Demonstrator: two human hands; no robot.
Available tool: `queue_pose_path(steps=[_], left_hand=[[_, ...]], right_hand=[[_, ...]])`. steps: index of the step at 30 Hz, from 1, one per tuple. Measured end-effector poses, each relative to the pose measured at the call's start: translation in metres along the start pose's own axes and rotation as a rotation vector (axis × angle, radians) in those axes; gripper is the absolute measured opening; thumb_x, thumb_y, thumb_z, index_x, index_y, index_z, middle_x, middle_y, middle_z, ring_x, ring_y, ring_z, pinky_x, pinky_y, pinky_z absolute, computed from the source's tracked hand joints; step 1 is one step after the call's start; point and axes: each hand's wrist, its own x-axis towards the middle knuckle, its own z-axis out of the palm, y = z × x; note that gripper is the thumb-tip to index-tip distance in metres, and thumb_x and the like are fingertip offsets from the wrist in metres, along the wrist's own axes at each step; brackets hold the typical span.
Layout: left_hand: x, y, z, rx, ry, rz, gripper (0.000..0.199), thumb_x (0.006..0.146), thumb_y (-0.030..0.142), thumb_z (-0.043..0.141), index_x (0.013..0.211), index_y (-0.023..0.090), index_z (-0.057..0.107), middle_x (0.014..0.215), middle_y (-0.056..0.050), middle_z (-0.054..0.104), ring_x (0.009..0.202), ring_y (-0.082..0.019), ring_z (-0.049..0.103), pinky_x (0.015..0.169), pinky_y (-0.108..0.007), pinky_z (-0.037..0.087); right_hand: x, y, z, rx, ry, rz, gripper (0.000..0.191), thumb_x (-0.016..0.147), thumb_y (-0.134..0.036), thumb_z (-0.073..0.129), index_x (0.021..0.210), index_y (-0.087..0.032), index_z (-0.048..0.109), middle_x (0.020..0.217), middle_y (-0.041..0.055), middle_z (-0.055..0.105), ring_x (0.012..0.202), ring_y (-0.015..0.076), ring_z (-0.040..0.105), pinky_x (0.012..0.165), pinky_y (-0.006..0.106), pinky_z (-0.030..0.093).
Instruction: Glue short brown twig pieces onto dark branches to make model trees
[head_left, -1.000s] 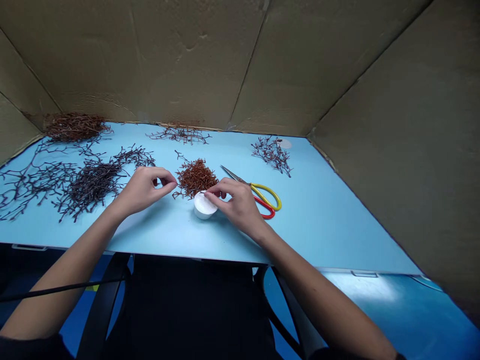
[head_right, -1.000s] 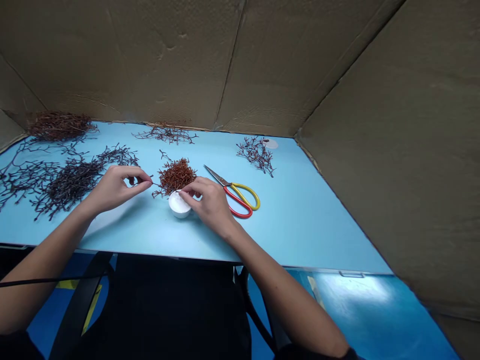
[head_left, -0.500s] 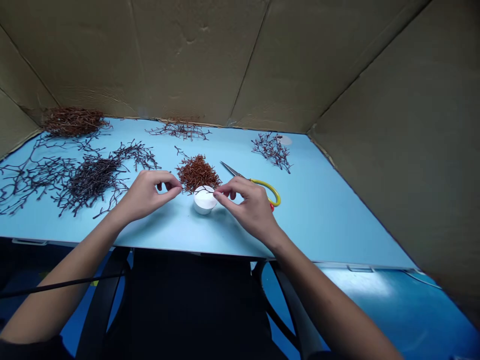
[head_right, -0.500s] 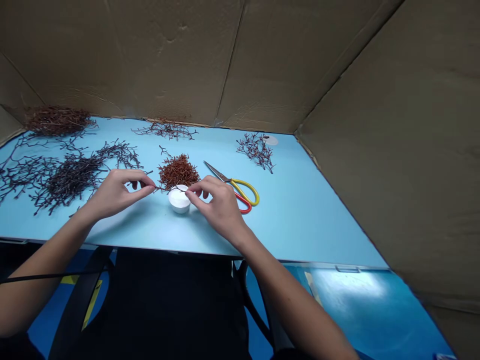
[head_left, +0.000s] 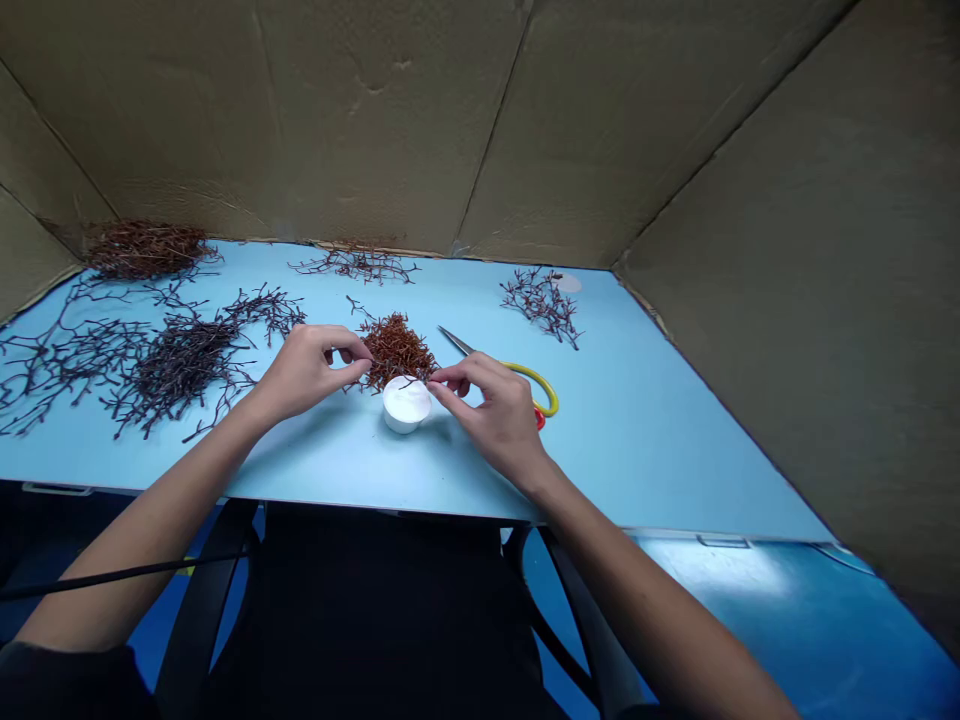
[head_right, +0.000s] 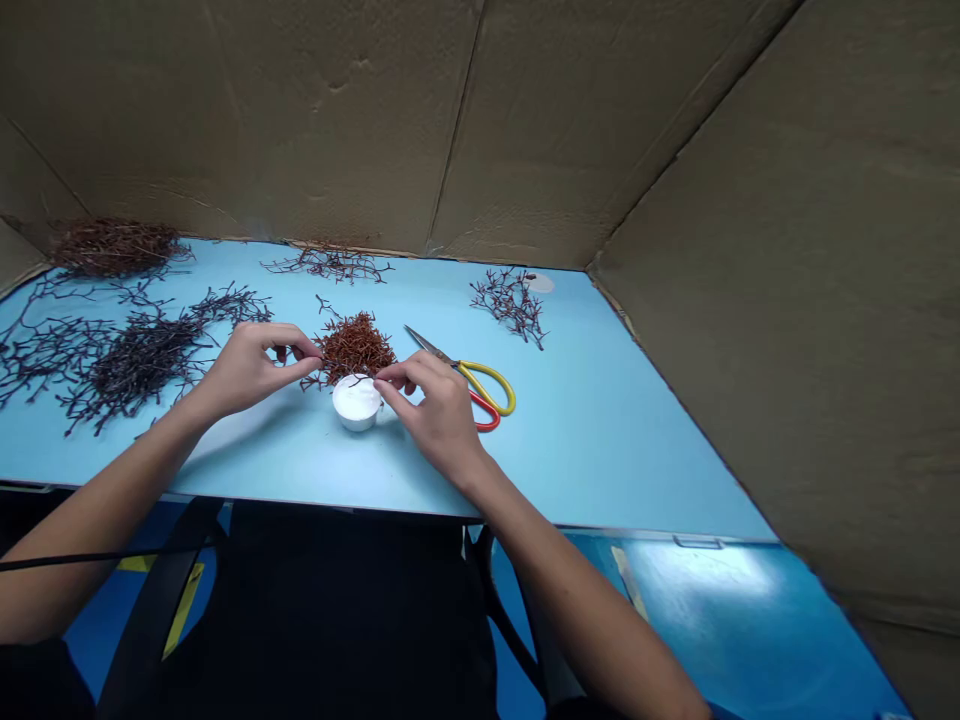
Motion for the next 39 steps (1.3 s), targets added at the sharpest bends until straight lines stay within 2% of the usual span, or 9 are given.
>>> queue_pose_path(steps=[7,13,19,23,29,32,39], left_hand=[[0.000,-0.009,0.002,-0.015,0.021,-0.040,0.012,0.091,0.024,0.073,0.086,0.021,0.083,0.090,-0.002,0.085,0.079,-0.016,0.072,0.068,-0.028,0.051],[-0.002,-0.008,-0.002,-0.082,0.029,-0.117,0.014,0.091,0.030,0.073,0.088,0.022,0.084,0.089,-0.002,0.084,0.072,-0.016,0.068,0.064,-0.029,0.049],[-0.004,-0.003,-0.006,-0.115,0.011,-0.147,0.018,0.092,0.034,0.073,0.086,0.020,0.083,0.087,-0.004,0.083,0.075,-0.017,0.068,0.064,-0.029,0.048],[-0.004,0.000,-0.006,-0.138,0.007,-0.157,0.018,0.091,0.034,0.073,0.085,0.020,0.082,0.085,-0.004,0.081,0.076,-0.017,0.068,0.063,-0.029,0.048],[0.002,0.008,-0.004,-0.163,0.018,-0.110,0.017,0.093,0.033,0.073,0.087,0.020,0.081,0.088,-0.004,0.082,0.079,-0.017,0.069,0.065,-0.029,0.048],[0.004,0.011,-0.002,-0.158,0.016,-0.093,0.016,0.093,0.033,0.072,0.087,0.020,0.081,0.087,-0.003,0.081,0.078,-0.017,0.068,0.065,-0.029,0.049],[-0.001,0.006,0.001,-0.141,-0.102,-0.149,0.015,0.093,0.025,0.068,0.084,0.020,0.079,0.086,-0.001,0.080,0.077,-0.015,0.068,0.066,-0.027,0.048]], right_hand=[[0.002,0.001,0.009,-0.053,0.026,-0.044,0.006,0.097,-0.018,0.075,0.094,-0.021,0.079,0.082,0.0027,0.070,0.075,0.0200,0.063,0.073,0.036,0.048],[0.001,-0.001,0.017,-0.109,0.061,-0.086,0.007,0.097,-0.018,0.075,0.091,-0.020,0.078,0.078,0.0025,0.069,0.073,0.0198,0.061,0.072,0.037,0.046],[0.001,-0.004,0.022,-0.021,0.041,-0.057,0.009,0.098,-0.019,0.073,0.091,-0.021,0.078,0.079,0.0026,0.068,0.073,0.0195,0.061,0.071,0.036,0.048],[-0.001,-0.005,0.020,0.022,0.032,-0.030,0.007,0.097,-0.018,0.074,0.092,-0.021,0.078,0.080,0.0026,0.068,0.072,0.0190,0.062,0.069,0.035,0.049],[0.001,-0.006,0.005,-0.109,0.073,-0.068,0.007,0.099,-0.022,0.074,0.095,-0.022,0.079,0.080,0.0035,0.070,0.075,0.0212,0.063,0.070,0.037,0.047],[0.004,-0.005,-0.002,-0.107,0.072,-0.068,0.007,0.099,-0.021,0.074,0.096,-0.022,0.080,0.081,0.0036,0.070,0.074,0.0204,0.063,0.070,0.037,0.048],[0.002,0.000,0.000,0.032,-0.031,0.065,0.007,0.097,-0.022,0.076,0.093,-0.022,0.081,0.085,0.0043,0.074,0.075,0.0204,0.065,0.070,0.035,0.050]])
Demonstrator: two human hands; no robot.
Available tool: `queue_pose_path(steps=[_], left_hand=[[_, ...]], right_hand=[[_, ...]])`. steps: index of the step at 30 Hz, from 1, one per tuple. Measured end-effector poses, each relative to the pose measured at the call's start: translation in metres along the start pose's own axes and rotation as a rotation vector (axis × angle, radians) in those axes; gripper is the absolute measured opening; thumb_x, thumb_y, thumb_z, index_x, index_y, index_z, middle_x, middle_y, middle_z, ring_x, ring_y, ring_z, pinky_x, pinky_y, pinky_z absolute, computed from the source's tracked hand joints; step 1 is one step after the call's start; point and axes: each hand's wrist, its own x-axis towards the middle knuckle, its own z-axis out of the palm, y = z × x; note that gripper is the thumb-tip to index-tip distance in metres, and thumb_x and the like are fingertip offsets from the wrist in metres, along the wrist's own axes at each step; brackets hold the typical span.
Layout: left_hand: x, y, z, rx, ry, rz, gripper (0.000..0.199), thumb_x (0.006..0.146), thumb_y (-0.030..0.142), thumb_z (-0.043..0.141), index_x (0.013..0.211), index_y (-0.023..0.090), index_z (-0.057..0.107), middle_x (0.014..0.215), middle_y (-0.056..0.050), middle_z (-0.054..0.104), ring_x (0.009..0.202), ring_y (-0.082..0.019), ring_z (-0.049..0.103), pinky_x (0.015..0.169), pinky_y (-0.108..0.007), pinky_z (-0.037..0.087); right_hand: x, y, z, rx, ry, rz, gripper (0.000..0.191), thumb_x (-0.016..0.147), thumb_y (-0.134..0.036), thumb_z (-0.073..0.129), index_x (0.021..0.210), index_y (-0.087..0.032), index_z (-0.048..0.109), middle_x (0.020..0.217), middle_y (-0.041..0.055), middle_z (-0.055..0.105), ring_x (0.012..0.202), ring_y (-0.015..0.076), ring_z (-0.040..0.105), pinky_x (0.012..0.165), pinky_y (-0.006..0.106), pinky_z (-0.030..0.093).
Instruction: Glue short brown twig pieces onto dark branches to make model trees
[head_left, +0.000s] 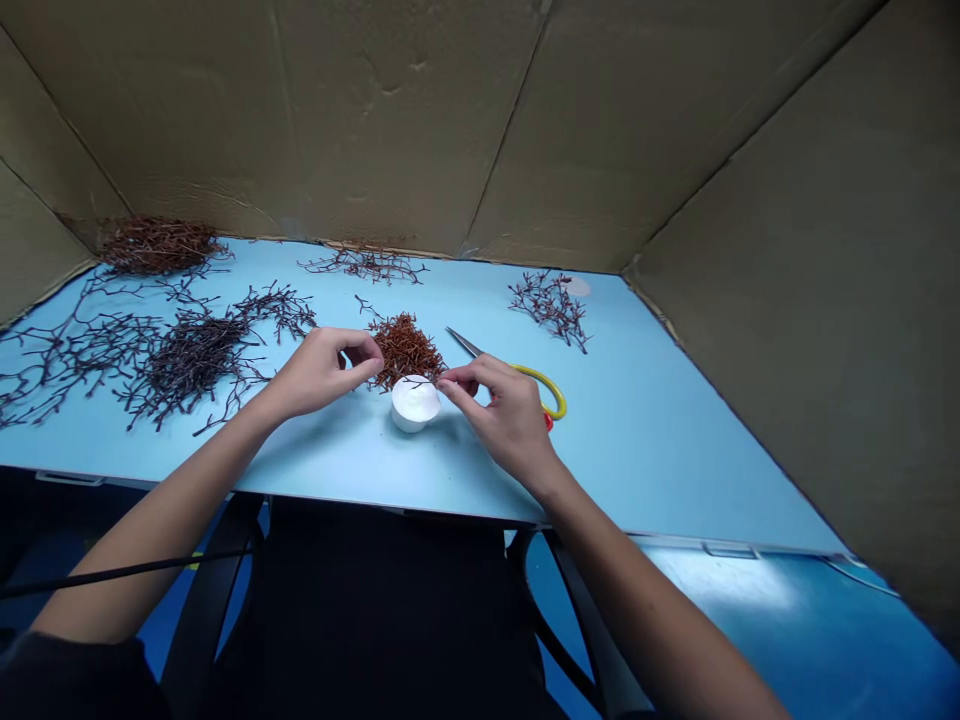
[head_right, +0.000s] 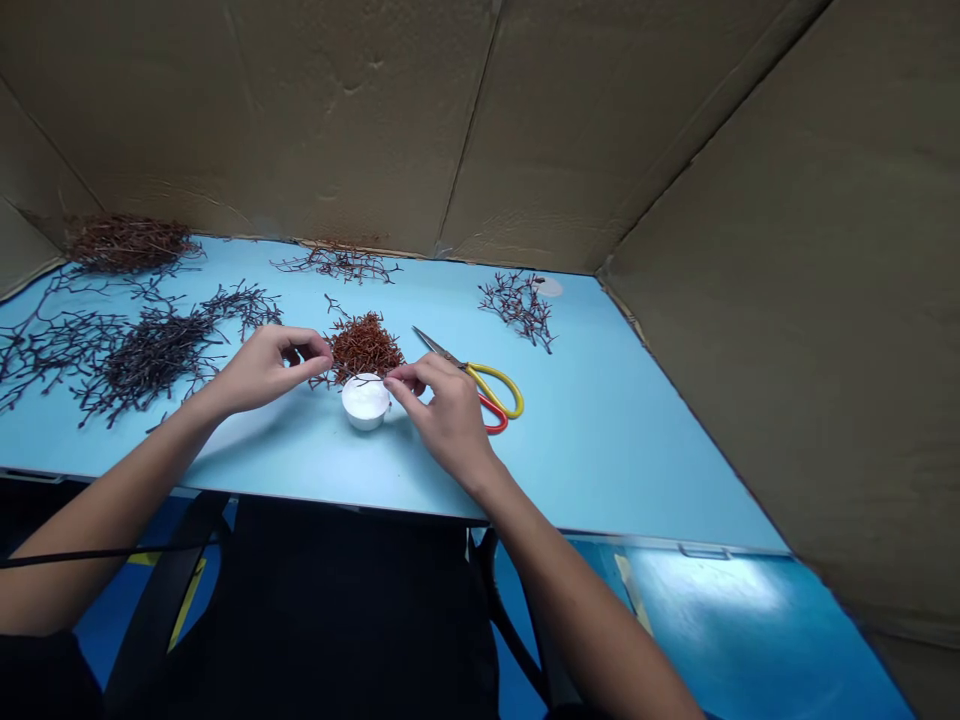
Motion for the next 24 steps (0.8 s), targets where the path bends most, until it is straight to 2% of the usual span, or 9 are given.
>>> queue_pose_path(steps=[4,9,16,20,24], left_hand=[[-0.002,-0.007,0.002,0.003,-0.043,-0.023,0.016,0.092,0.024,0.066,0.084,0.020,0.079,0.085,-0.001,0.080,0.074,-0.014,0.067,0.065,-0.027,0.048],[-0.001,-0.010,0.000,0.021,-0.003,-0.008,0.017,0.092,0.026,0.067,0.083,0.020,0.079,0.086,-0.003,0.081,0.074,-0.015,0.068,0.065,-0.027,0.050],[0.002,0.005,-0.008,-0.140,0.097,0.045,0.020,0.092,0.035,0.073,0.084,0.018,0.079,0.081,-0.005,0.078,0.070,-0.015,0.065,0.061,-0.027,0.048],[0.015,0.014,-0.010,-0.178,0.069,0.064,0.018,0.092,0.034,0.075,0.085,0.017,0.079,0.080,-0.004,0.077,0.068,-0.014,0.064,0.061,-0.027,0.048],[0.040,0.002,-0.009,-0.155,0.066,0.070,0.026,0.098,0.038,0.067,0.090,0.017,0.080,0.082,-0.005,0.078,0.071,-0.015,0.067,0.065,-0.028,0.050]], right_hand=[[-0.002,0.004,0.003,0.008,-0.026,0.019,0.007,0.096,-0.020,0.075,0.092,-0.022,0.081,0.087,0.0046,0.076,0.074,0.0197,0.065,0.072,0.036,0.051],[0.002,0.002,0.008,-0.012,-0.036,0.011,0.007,0.096,-0.020,0.075,0.091,-0.021,0.081,0.084,0.0038,0.074,0.074,0.0198,0.065,0.071,0.035,0.050],[0.004,-0.005,0.004,0.025,-0.004,-0.010,0.006,0.096,-0.020,0.076,0.092,-0.021,0.080,0.084,0.0032,0.074,0.073,0.0188,0.063,0.071,0.034,0.050],[0.009,-0.001,-0.005,0.029,0.025,0.013,0.008,0.097,-0.023,0.074,0.091,-0.021,0.078,0.084,0.0029,0.073,0.072,0.0176,0.060,0.069,0.033,0.049],[0.029,0.017,-0.008,0.140,0.078,0.098,0.017,0.096,-0.035,0.075,0.087,-0.021,0.077,0.082,0.0031,0.071,0.074,0.0177,0.059,0.070,0.033,0.046]])
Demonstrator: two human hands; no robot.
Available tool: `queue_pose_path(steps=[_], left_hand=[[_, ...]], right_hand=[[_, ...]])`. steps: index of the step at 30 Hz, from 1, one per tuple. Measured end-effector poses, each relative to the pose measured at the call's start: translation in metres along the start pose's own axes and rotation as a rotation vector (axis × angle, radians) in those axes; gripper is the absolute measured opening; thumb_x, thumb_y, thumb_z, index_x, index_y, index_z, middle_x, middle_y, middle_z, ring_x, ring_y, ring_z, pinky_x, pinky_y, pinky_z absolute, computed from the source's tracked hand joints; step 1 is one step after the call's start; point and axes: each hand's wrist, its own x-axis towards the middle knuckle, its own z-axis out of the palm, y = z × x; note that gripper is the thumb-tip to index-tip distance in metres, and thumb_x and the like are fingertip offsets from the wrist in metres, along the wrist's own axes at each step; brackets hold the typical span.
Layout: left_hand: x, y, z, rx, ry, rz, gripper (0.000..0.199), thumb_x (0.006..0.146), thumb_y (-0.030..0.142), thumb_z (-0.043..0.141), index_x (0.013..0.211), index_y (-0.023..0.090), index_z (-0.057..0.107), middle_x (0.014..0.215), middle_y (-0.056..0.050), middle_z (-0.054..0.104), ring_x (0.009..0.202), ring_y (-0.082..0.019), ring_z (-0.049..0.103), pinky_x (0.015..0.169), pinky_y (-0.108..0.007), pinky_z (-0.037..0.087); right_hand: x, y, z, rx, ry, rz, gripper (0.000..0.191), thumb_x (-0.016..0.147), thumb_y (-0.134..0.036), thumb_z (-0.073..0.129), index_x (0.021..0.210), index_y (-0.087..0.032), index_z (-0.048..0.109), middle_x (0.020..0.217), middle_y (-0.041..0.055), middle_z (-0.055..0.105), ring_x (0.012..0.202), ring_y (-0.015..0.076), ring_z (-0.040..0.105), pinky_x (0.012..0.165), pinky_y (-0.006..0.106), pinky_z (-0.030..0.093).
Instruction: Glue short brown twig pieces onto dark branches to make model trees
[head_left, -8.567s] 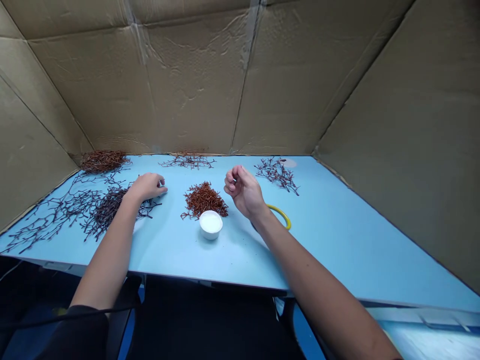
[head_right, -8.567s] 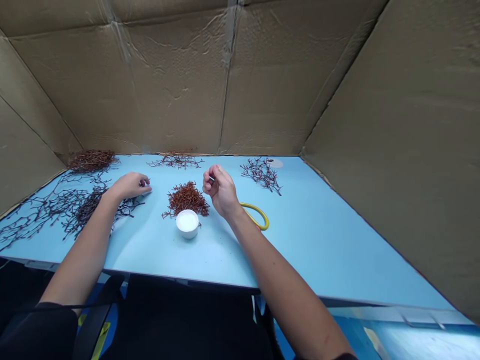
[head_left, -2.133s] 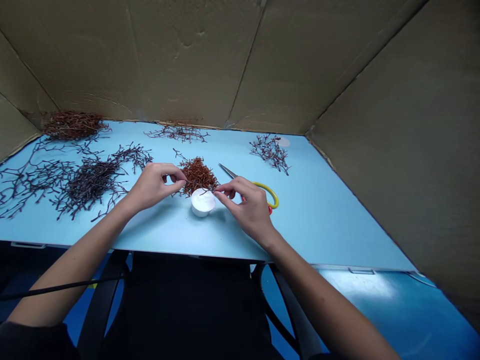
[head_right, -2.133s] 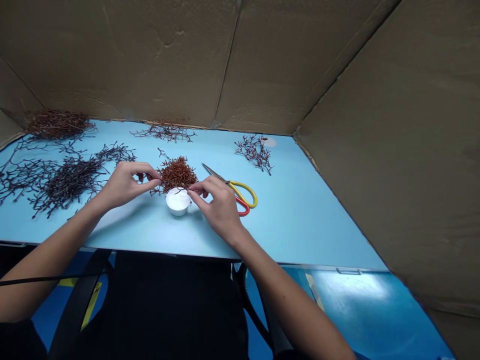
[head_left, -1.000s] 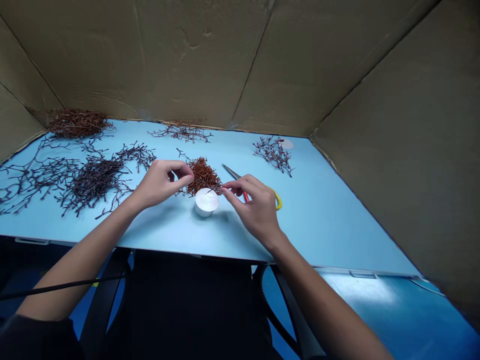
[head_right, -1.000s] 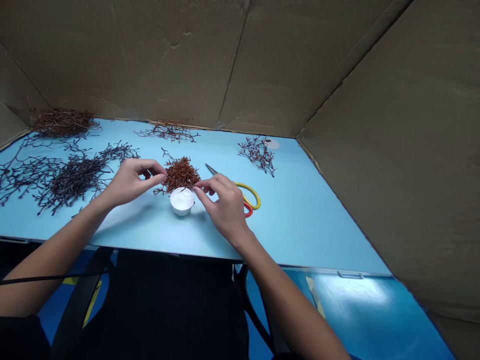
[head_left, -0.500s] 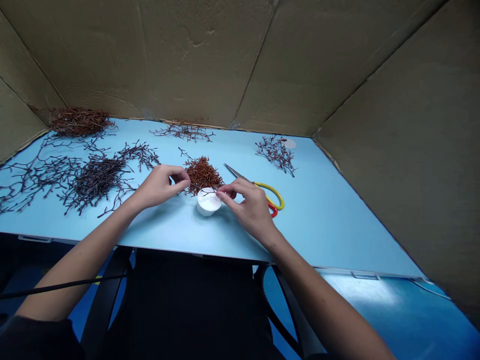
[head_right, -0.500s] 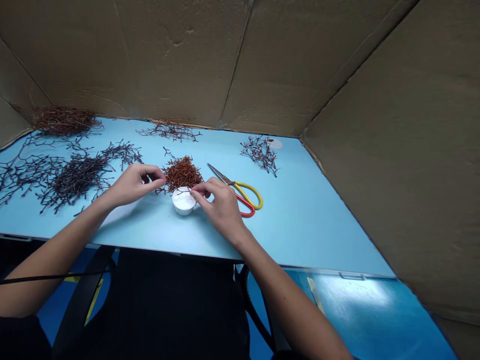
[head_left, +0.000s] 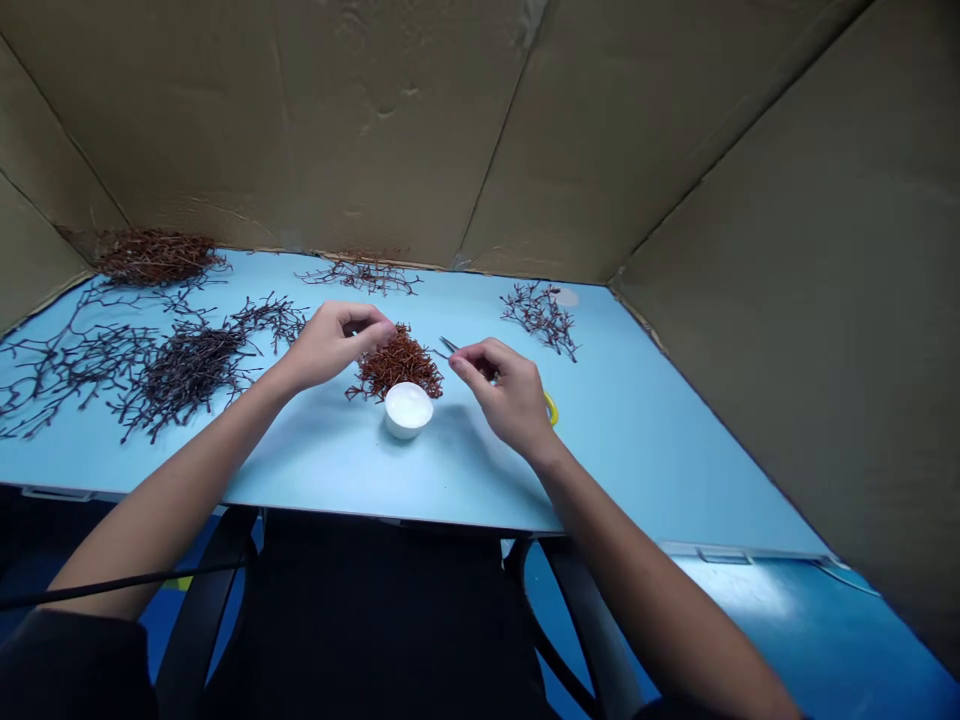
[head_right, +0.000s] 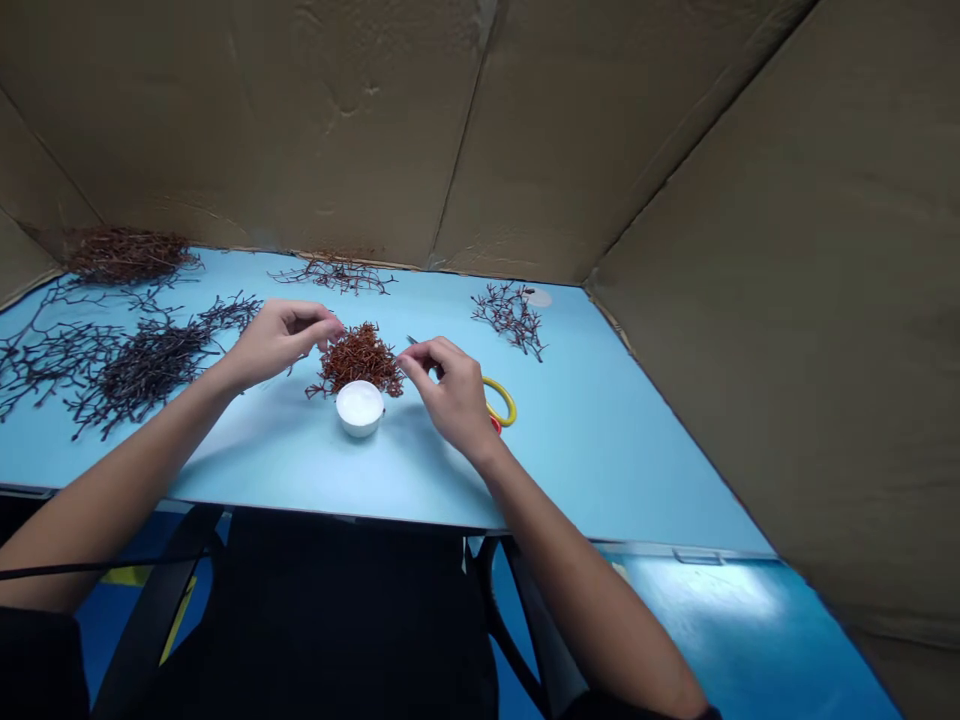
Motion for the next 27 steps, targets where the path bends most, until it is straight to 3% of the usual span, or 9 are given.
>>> queue_pose_path(steps=[3,6,12,18,23,27], left_hand=[[0.015,-0.020,0.000,0.176,0.020,0.028,0.026,0.100,0.036,0.063,0.094,0.019,0.081,0.086,-0.005,0.081,0.076,-0.017,0.068,0.069,-0.028,0.049],[0.017,-0.038,0.000,0.304,-0.058,0.051,0.020,0.098,0.032,0.065,0.101,0.022,0.082,0.104,-0.006,0.084,0.086,-0.019,0.073,0.073,-0.030,0.051],[0.006,-0.058,0.003,0.383,-0.087,0.082,0.020,0.103,0.031,0.063,0.106,0.023,0.080,0.109,-0.007,0.084,0.087,-0.019,0.073,0.072,-0.030,0.053],[0.008,-0.064,-0.005,0.451,-0.109,0.037,0.019,0.102,0.033,0.065,0.111,0.024,0.080,0.111,-0.007,0.083,0.082,-0.018,0.071,0.074,-0.033,0.053],[0.011,-0.063,-0.014,0.387,-0.200,-0.027,0.017,0.096,0.035,0.073,0.106,0.026,0.083,0.108,-0.006,0.081,0.089,-0.020,0.072,0.070,-0.031,0.050],[0.012,-0.067,-0.015,0.432,-0.185,-0.010,0.016,0.095,0.033,0.071,0.102,0.025,0.083,0.105,-0.006,0.080,0.087,-0.020,0.071,0.074,-0.033,0.050]], right_hand=[[0.022,0.018,0.000,0.235,0.017,0.171,0.031,0.090,-0.050,0.080,0.087,-0.019,0.076,0.078,0.0014,0.068,0.071,0.0159,0.056,0.067,0.031,0.044],[0.035,0.032,0.001,0.301,0.014,0.215,0.040,0.088,-0.059,0.078,0.088,-0.019,0.074,0.072,-0.0007,0.063,0.066,0.0141,0.052,0.062,0.029,0.043],[0.028,0.025,-0.005,0.288,-0.037,0.233,0.033,0.091,-0.052,0.078,0.086,-0.020,0.074,0.071,-0.0009,0.063,0.065,0.0145,0.053,0.062,0.030,0.045],[0.012,0.004,-0.021,-0.094,-0.222,-0.169,0.013,0.103,-0.026,0.070,0.091,-0.024,0.076,0.086,0.0040,0.072,0.076,0.0193,0.064,0.069,0.034,0.052],[0.005,0.010,-0.014,-0.149,-0.299,-0.264,0.008,0.103,-0.022,0.071,0.098,-0.025,0.075,0.086,0.0037,0.071,0.077,0.0201,0.067,0.071,0.037,0.055],[0.003,0.015,-0.007,-0.138,-0.319,-0.289,0.007,0.104,-0.021,0.071,0.099,-0.024,0.075,0.085,0.0036,0.070,0.076,0.0197,0.067,0.070,0.037,0.056]])
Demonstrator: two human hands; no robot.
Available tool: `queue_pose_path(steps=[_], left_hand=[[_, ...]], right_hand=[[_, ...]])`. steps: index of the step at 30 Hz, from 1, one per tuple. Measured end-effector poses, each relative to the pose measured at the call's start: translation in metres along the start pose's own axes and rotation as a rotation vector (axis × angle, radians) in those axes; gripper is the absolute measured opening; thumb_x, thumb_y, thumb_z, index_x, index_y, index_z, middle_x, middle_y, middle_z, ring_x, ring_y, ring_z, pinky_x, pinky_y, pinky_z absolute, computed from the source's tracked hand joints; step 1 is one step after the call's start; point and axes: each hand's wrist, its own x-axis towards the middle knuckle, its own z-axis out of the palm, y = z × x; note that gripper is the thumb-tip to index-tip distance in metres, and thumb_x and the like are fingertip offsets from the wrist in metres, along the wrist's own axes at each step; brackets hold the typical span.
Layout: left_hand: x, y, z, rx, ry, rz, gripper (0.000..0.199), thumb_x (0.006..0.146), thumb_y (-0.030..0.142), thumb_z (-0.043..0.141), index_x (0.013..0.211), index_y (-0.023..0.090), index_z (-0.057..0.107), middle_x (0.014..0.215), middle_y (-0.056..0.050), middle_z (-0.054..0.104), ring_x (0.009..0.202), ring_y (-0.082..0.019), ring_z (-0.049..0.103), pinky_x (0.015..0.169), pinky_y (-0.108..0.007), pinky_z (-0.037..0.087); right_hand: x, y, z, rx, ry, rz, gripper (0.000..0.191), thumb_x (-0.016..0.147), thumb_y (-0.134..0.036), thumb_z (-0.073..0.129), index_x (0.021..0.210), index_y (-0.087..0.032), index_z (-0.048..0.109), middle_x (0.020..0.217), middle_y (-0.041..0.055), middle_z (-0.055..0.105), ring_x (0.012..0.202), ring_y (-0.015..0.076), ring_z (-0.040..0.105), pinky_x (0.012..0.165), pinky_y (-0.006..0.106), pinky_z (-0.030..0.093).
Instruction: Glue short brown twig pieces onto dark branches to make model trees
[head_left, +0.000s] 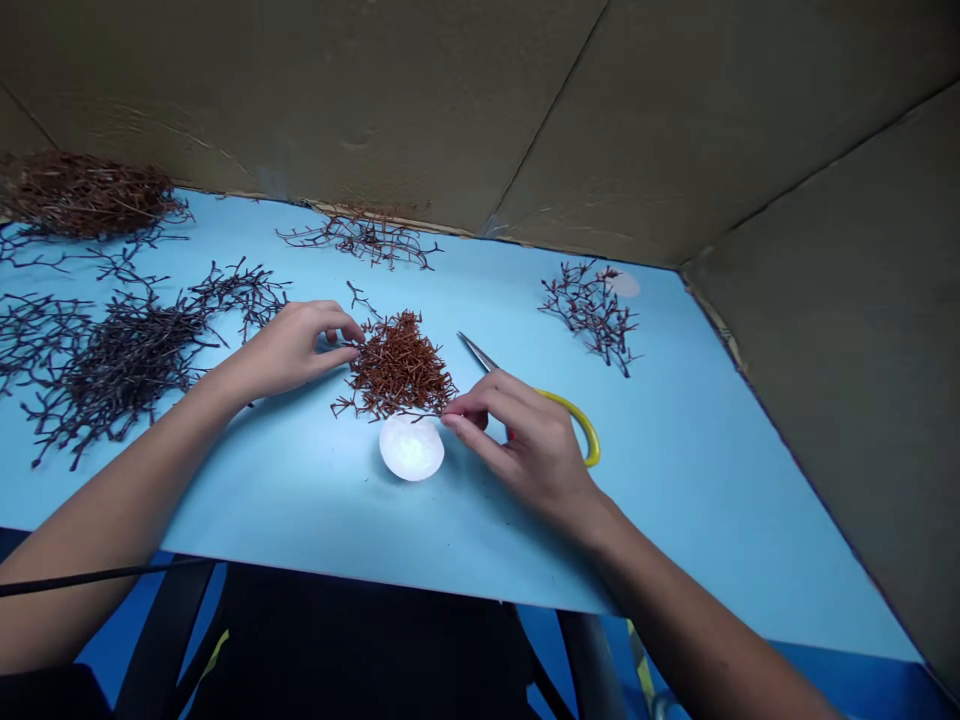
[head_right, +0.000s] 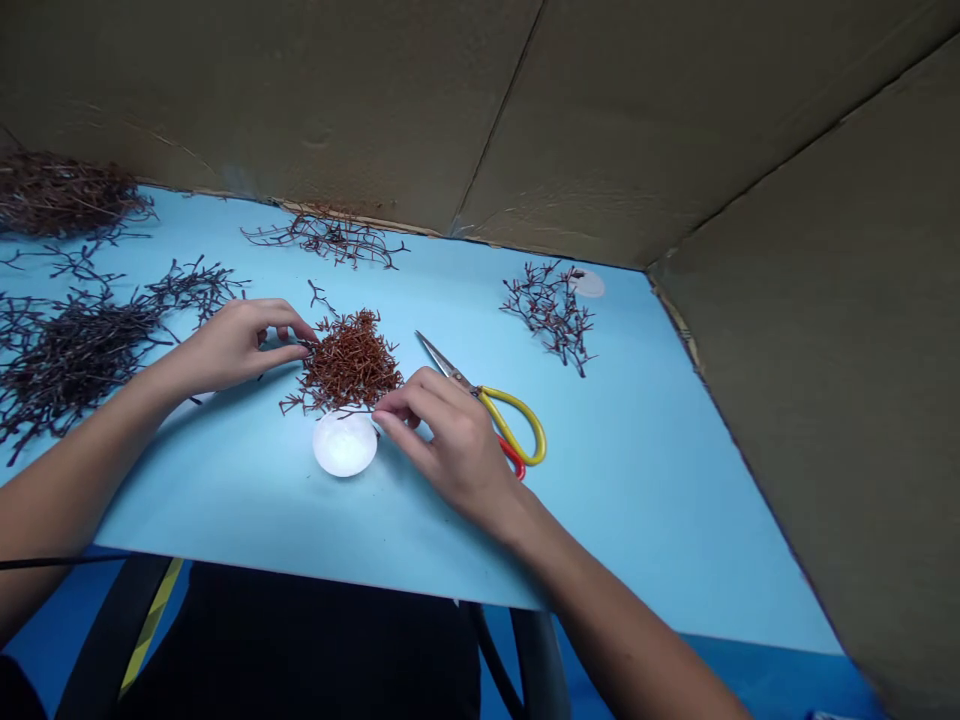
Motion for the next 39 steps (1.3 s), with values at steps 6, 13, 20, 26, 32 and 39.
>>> queue_pose_path(steps=[6,13,20,26,32,39], left_hand=[[0.002,-0.002,0.003,0.023,0.089,-0.013,0.018,0.095,0.035,0.070,0.102,0.023,0.082,0.105,-0.008,0.080,0.085,-0.021,0.070,0.079,-0.035,0.052],[0.002,-0.007,0.008,0.011,0.125,-0.015,0.017,0.094,0.032,0.072,0.103,0.022,0.082,0.104,-0.006,0.079,0.084,-0.020,0.070,0.082,-0.035,0.051],[0.003,-0.006,0.010,0.030,0.130,-0.015,0.015,0.094,0.031,0.072,0.102,0.023,0.081,0.104,-0.006,0.079,0.084,-0.020,0.070,0.082,-0.036,0.050],[0.002,-0.007,0.012,0.036,0.116,-0.004,0.014,0.095,0.031,0.072,0.101,0.022,0.081,0.104,-0.006,0.080,0.084,-0.020,0.070,0.079,-0.035,0.049],[0.002,-0.007,0.009,0.065,0.112,-0.006,0.013,0.094,0.026,0.072,0.102,0.021,0.081,0.105,-0.006,0.079,0.084,-0.019,0.069,0.081,-0.034,0.048],[0.001,-0.006,0.010,0.067,0.125,-0.018,0.012,0.093,0.024,0.073,0.101,0.021,0.081,0.104,-0.007,0.079,0.085,-0.020,0.070,0.080,-0.035,0.047]], right_hand=[[-0.001,-0.001,0.003,-0.012,-0.002,0.022,0.008,0.104,-0.020,0.070,0.100,-0.025,0.074,0.087,0.0037,0.070,0.077,0.0196,0.068,0.070,0.037,0.056],[0.002,-0.005,0.010,0.004,0.008,0.013,0.010,0.103,-0.016,0.070,0.096,-0.023,0.073,0.085,0.0026,0.069,0.075,0.0180,0.066,0.067,0.034,0.053],[0.002,-0.009,0.011,0.025,0.017,0.023,0.010,0.104,-0.017,0.069,0.096,-0.024,0.072,0.086,0.0025,0.069,0.076,0.0180,0.065,0.066,0.035,0.053],[0.001,-0.007,0.012,0.014,0.025,0.058,0.011,0.103,-0.018,0.070,0.095,-0.024,0.073,0.086,0.0029,0.070,0.075,0.0181,0.065,0.066,0.034,0.052],[0.002,-0.007,0.014,-0.001,0.036,0.029,0.010,0.102,-0.017,0.070,0.094,-0.022,0.074,0.086,0.0028,0.072,0.076,0.0179,0.065,0.067,0.034,0.051],[0.001,-0.008,0.015,0.036,0.038,0.041,0.010,0.101,-0.017,0.071,0.093,-0.022,0.075,0.085,0.0025,0.072,0.075,0.0172,0.064,0.066,0.032,0.049]])
